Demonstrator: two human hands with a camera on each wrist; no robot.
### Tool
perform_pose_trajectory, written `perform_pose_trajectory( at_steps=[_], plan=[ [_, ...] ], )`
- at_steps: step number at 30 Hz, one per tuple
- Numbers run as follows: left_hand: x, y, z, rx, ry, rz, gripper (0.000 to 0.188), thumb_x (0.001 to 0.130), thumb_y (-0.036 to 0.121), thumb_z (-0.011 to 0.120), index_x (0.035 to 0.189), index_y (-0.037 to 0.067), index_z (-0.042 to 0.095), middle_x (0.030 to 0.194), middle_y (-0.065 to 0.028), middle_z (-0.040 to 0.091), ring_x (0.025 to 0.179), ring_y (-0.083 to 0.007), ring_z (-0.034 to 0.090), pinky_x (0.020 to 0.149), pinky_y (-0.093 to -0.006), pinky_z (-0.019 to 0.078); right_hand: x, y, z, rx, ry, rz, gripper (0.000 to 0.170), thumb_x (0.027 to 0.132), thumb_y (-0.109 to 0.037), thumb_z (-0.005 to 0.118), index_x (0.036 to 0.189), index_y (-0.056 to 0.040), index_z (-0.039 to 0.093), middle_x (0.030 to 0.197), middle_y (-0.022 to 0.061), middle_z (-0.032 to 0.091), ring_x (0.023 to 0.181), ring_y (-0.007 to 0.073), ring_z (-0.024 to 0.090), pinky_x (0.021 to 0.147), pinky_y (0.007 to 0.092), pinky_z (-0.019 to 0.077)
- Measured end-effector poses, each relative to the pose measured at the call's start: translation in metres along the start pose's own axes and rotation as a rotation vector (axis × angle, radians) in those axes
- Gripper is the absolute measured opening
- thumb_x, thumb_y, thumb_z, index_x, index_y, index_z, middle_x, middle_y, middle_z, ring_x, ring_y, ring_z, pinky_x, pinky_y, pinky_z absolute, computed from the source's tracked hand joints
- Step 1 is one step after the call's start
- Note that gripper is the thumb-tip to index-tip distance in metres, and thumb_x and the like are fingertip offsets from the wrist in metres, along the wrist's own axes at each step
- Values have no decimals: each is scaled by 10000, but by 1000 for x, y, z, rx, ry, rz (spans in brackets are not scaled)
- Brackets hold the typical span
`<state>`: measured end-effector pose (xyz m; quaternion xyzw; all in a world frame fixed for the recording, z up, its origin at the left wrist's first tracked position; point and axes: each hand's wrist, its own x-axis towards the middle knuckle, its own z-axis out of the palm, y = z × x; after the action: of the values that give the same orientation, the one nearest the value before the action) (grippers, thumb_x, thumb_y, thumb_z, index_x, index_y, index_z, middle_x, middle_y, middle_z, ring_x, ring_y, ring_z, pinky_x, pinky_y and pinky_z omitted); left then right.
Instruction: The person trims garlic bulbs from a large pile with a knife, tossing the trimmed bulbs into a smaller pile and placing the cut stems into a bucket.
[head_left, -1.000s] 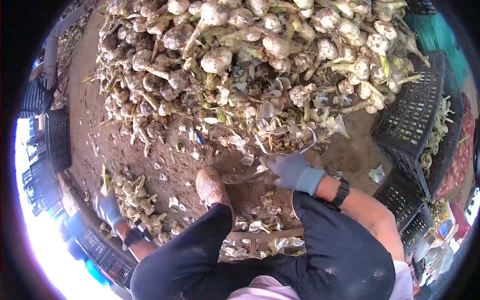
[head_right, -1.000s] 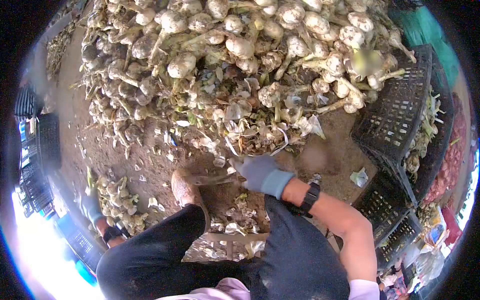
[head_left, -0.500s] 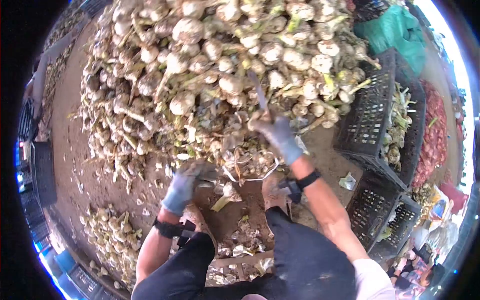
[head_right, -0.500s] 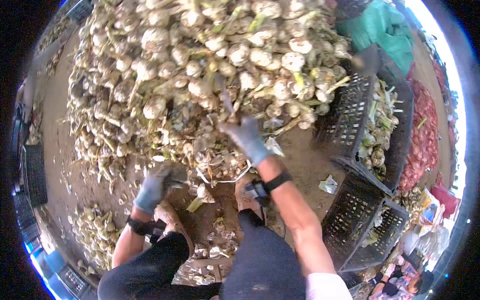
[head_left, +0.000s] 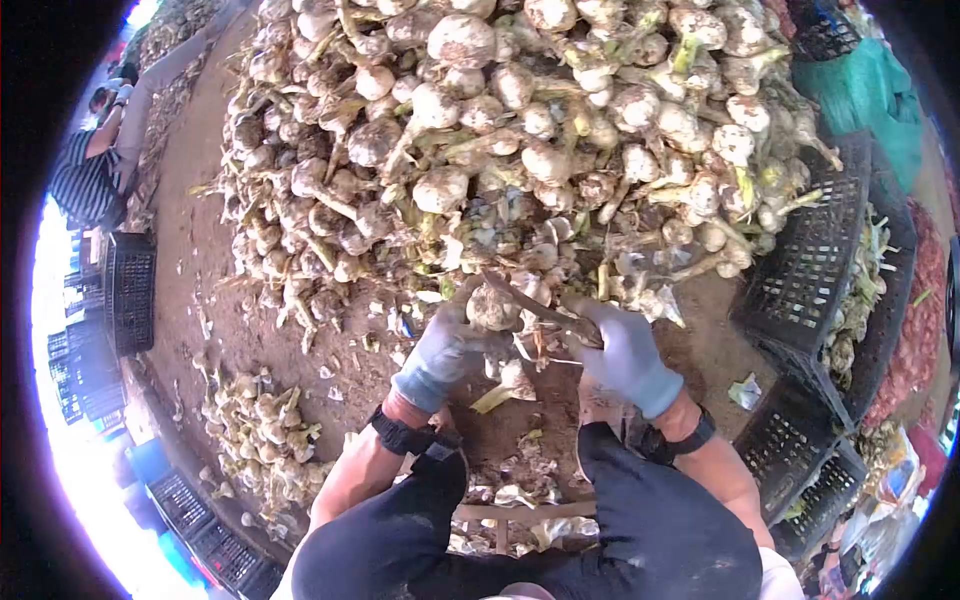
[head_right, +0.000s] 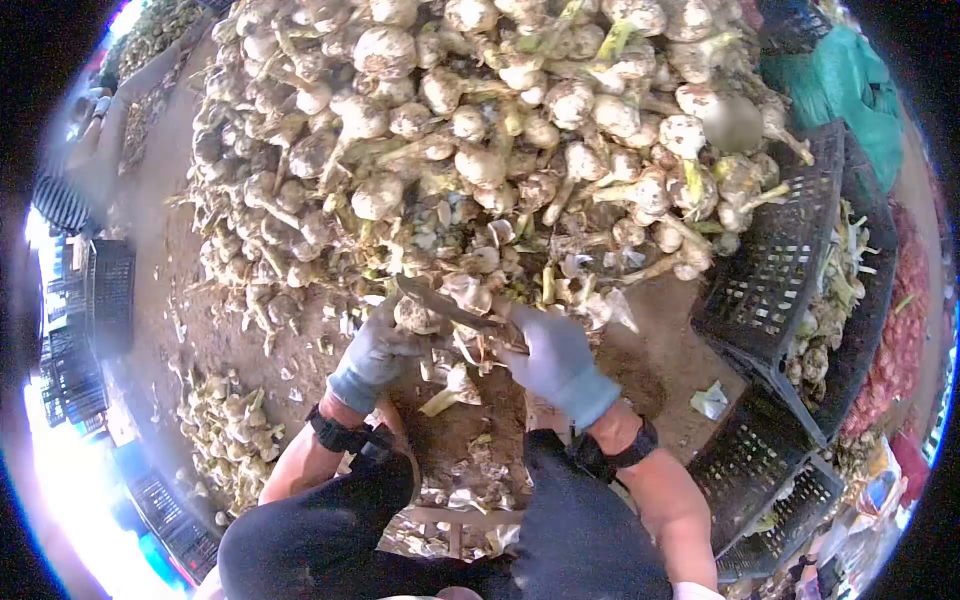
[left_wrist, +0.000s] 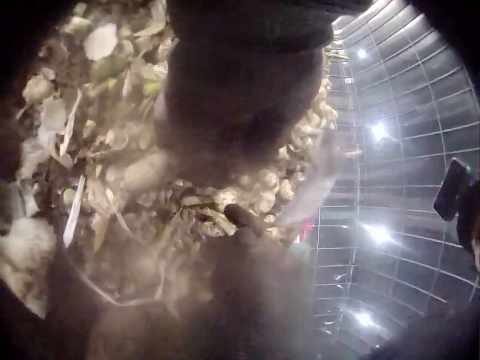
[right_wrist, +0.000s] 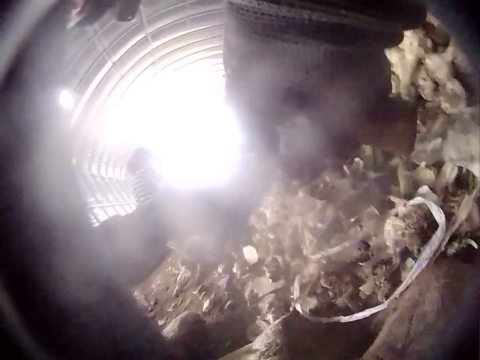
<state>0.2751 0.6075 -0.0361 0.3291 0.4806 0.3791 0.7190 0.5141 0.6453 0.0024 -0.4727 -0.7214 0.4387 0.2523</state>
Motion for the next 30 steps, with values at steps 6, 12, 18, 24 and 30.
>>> perform_pose_trajectory(
  at_steps=[6,12,18,24,30],
  plan=[
    [-3,-6,8,241,123,19,703,735,-69,583,1359,6,267,1016,-105,629,911,-184,601,789,-287,484,14,11,23,-457,-168,-137,337,665,-170,659,971,-77,551,655,103,607,582,295,614,491,404,472],
    [-15,-5,14,595,164,-42,626,798,-43,549,1351,-38,257,990,-121,644,904,-139,584,776,-267,487,27,-15,28,-512,-256,-216,203,664,-137,635,820,-61,529,632,111,597,565,277,618,487,399,478],
    [-19,-28,3,513,88,-33,488,825,37,542,1289,1,394,1005,-98,638,900,-157,602,732,-296,509,26,5,34,-536,-231,-275,141,660,-81,600,779,-54,530,566,107,569,520,278,599,441,387,453],
    [-14,-11,22,-134,122,74,212,846,97,532,1028,2,585,890,-71,635,768,-102,583,691,-248,488,16,113,24,-622,-148,-314,166,734,-105,591,876,-24,564,634,128,604,524,265,595,453,373,460],
    [-4,15,11,768,169,372,223,729,134,657,907,16,593,754,-75,624,668,-194,588,632,-284,461,6,47,1,-57,-82,224,375,782,-362,668,988,-50,640,615,135,614,574,244,609,567,355,509]
  ],
)
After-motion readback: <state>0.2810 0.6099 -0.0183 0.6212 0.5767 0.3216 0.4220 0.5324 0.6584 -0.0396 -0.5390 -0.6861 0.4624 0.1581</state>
